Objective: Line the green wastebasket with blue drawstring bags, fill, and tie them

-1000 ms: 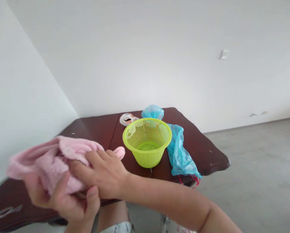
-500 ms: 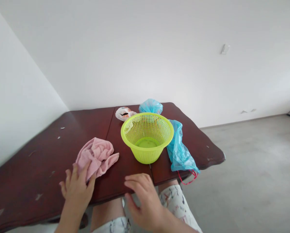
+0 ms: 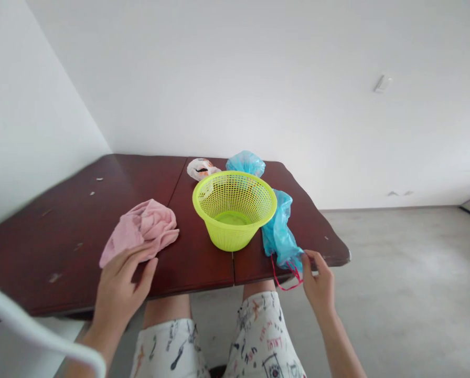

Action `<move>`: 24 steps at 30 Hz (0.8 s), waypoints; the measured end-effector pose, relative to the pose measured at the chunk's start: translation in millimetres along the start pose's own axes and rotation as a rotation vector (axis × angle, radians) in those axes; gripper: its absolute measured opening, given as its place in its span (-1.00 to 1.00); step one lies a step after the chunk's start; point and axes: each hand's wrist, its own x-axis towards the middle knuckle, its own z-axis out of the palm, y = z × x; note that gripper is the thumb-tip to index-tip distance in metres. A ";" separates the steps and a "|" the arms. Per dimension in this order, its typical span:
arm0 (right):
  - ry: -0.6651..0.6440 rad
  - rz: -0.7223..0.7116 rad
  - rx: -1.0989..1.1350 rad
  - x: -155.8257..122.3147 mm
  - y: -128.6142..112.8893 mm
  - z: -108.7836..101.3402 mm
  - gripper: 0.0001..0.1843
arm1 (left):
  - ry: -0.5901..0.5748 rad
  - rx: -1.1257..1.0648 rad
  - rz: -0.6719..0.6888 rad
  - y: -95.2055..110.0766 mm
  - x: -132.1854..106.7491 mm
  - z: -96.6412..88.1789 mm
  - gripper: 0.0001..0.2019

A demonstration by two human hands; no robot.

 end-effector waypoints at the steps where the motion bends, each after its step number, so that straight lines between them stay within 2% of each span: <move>1: 0.052 0.051 0.074 -1.6 -16.6 4.8 -0.54 | -0.017 -0.086 0.006 22.0 -0.5 -1.7 -0.80; 2: 0.092 0.084 0.146 -3.4 -35.2 9.5 -0.52 | -0.060 -0.186 0.008 46.8 -0.9 -1.7 -0.80; 3: 0.107 0.100 0.216 -5.2 -54.8 13.9 -0.51 | -0.166 -0.312 -0.006 73.5 -0.9 0.4 -0.74; 5: 0.044 0.110 0.349 -9.7 -93.0 21.0 -0.50 | -0.372 -0.561 -0.058 127.5 1.1 11.1 -0.56; 7: -0.139 0.105 0.469 -15.3 -124.0 25.5 -0.50 | -0.499 -0.784 -0.133 174.3 6.5 28.1 -0.32; 8: -0.252 0.099 0.517 -18.3 -135.2 26.6 -0.49 | -0.565 -0.904 -0.177 192.4 10.3 37.2 -0.31; 10: -0.433 0.115 0.584 -23.5 -147.6 25.4 -0.48 | -0.607 -1.075 -0.304 215.8 19.0 52.3 -0.38; 12: -0.471 0.185 0.629 -26.1 -148.1 18.9 -0.43 | -0.610 -1.185 -0.401 222.9 27.2 59.1 -0.45; 14: -0.391 0.305 0.684 -25.3 -141.6 6.5 -0.38 | -0.597 -1.241 -0.469 219.1 33.1 56.2 -0.47; 16: -0.320 0.440 0.758 -21.4 -133.7 -11.4 -0.37 | -0.577 -1.264 -0.555 211.5 37.0 45.7 -0.45; 18: -0.321 0.528 0.815 -13.8 -128.6 -33.4 -0.37 | -0.568 -1.270 -0.658 205.9 41.2 29.7 -0.43; 19: -0.357 0.530 0.818 -8.2 -127.7 -45.4 -0.37 | -0.581 -1.270 -0.704 204.6 44.5 20.2 -0.42; 21: -0.503 0.436 0.744 6.8 -129.0 -69.5 -0.39 | -0.640 -1.251 -0.751 203.6 55.4 -1.1 -0.40; 24: -0.800 0.193 0.480 36.3 -136.1 -100.6 -0.47 | -0.782 -1.177 -0.669 198.9 81.9 -35.2 -0.43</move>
